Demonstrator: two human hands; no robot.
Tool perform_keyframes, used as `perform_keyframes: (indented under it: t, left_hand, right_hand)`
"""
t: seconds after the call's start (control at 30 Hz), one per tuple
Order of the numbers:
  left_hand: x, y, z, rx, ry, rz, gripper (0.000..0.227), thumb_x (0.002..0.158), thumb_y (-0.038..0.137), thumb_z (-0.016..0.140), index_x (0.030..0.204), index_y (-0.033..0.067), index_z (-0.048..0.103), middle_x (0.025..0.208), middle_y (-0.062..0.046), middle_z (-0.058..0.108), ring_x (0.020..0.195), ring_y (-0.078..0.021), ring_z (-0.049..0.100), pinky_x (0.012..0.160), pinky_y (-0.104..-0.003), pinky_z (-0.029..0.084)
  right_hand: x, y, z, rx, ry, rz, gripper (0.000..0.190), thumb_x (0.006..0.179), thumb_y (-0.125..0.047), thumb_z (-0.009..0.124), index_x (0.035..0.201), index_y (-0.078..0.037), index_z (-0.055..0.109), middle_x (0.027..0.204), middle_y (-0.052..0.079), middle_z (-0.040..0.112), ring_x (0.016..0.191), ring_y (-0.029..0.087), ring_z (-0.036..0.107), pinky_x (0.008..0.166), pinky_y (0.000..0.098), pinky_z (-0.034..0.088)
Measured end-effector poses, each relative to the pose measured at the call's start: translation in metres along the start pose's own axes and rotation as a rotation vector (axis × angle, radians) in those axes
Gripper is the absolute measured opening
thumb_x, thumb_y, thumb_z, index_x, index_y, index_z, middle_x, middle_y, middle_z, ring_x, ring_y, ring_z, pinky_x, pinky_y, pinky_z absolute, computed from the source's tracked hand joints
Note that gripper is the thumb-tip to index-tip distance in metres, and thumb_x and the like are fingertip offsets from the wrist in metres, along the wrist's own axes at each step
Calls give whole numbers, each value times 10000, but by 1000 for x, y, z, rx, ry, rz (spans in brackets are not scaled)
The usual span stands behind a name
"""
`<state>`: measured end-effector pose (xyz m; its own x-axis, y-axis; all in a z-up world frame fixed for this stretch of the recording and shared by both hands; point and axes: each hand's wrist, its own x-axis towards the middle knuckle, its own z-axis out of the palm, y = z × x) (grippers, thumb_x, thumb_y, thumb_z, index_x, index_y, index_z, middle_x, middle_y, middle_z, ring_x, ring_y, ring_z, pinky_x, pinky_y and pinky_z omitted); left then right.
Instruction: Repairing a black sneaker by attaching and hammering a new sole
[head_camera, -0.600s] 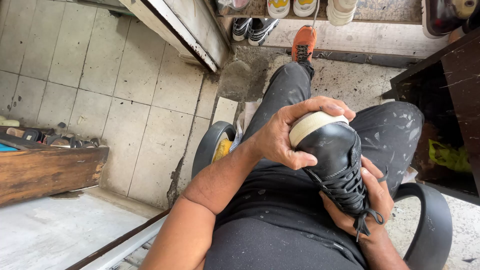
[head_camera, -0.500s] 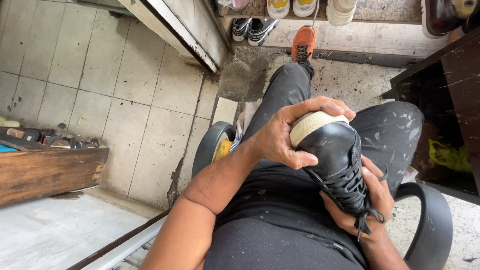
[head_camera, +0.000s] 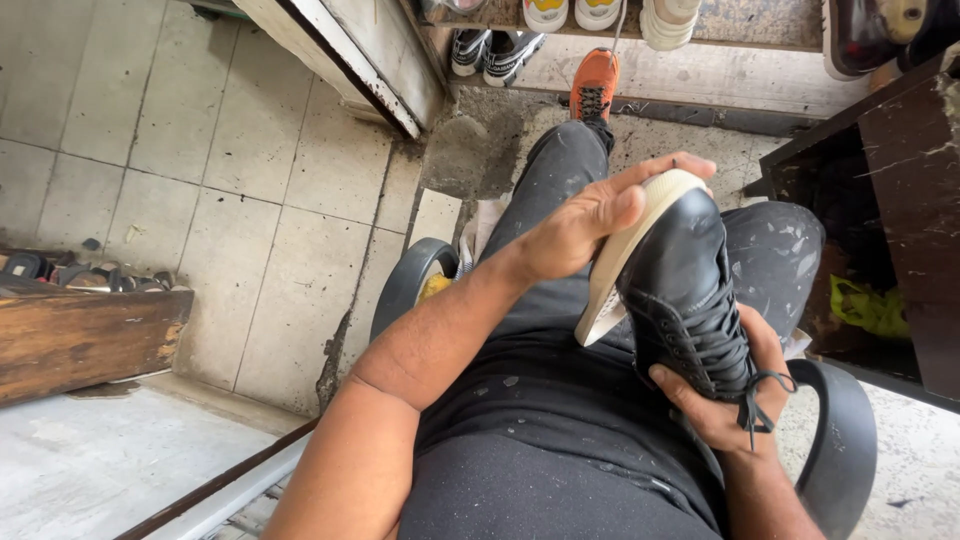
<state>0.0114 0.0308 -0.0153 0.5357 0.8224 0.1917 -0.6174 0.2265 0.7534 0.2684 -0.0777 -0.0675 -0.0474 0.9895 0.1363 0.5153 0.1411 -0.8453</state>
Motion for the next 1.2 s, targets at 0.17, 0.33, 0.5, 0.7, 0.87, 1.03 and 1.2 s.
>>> perform_keyframes:
  t: [0.17, 0.33, 0.5, 0.7, 0.87, 1.03, 1.2]
  left_hand:
    - [9, -6, -8, 0, 35, -24, 542, 1117, 443, 569, 1542, 120, 478, 1270, -78, 688, 1131, -165, 679, 1017, -306, 558]
    - [15, -8, -10, -26, 72, -69, 540, 1113, 472, 500, 1519, 118, 461, 1219, -66, 657, 1091, -151, 650, 1006, -313, 549]
    - [21, -14, -12, -209, 103, -139, 513, 1101, 454, 487, 1484, 115, 440, 1146, -142, 654, 1024, -215, 668, 960, -371, 570]
    - [25, -29, -18, -320, 130, -118, 432, 1117, 411, 500, 1448, 135, 469, 1117, -141, 674, 998, -216, 667, 961, -372, 551]
    - [27, -40, -25, -333, 170, -87, 447, 1105, 416, 540, 1445, 128, 495, 1141, -115, 678, 1021, -206, 670, 979, -369, 548]
    - [32, -45, -26, -329, 251, -104, 541, 1089, 438, 549, 1508, 101, 491, 1207, -101, 678, 1057, -196, 658, 1011, -370, 531]
    - [35, -54, -29, -404, 277, -95, 482, 1078, 447, 573, 1445, 137, 542, 1129, -108, 727, 975, -211, 698, 924, -390, 578]
  right_hand:
    - [5, 15, 3, 97, -20, 34, 911, 587, -232, 900, 1386, 4, 532, 1273, 143, 595, 1166, 244, 574, 1088, 365, 450]
    - [12, 9, 3, 39, -37, 86, 938, 591, -252, 895, 1412, 7, 523, 1333, 172, 575, 1212, 271, 549, 1078, 392, 436]
    - [17, 4, 8, 112, -42, 124, 913, 603, -228, 897, 1401, 2, 517, 1293, 138, 571, 1165, 234, 542, 1053, 362, 440]
    - [20, 5, 8, 117, -48, 116, 922, 604, -228, 886, 1415, 3, 512, 1296, 132, 581, 1166, 232, 545, 1066, 365, 437]
    - [21, 7, 9, 160, -59, 157, 938, 604, -214, 883, 1429, -3, 490, 1303, 120, 564, 1162, 214, 537, 1068, 342, 437]
    - [26, 5, 11, 175, -57, 171, 949, 607, -185, 881, 1444, 9, 478, 1347, 133, 551, 1211, 227, 526, 1097, 347, 424]
    - [27, 10, 15, 249, -70, 136, 925, 627, -177, 875, 1438, 12, 473, 1307, 120, 568, 1182, 211, 537, 1085, 341, 442]
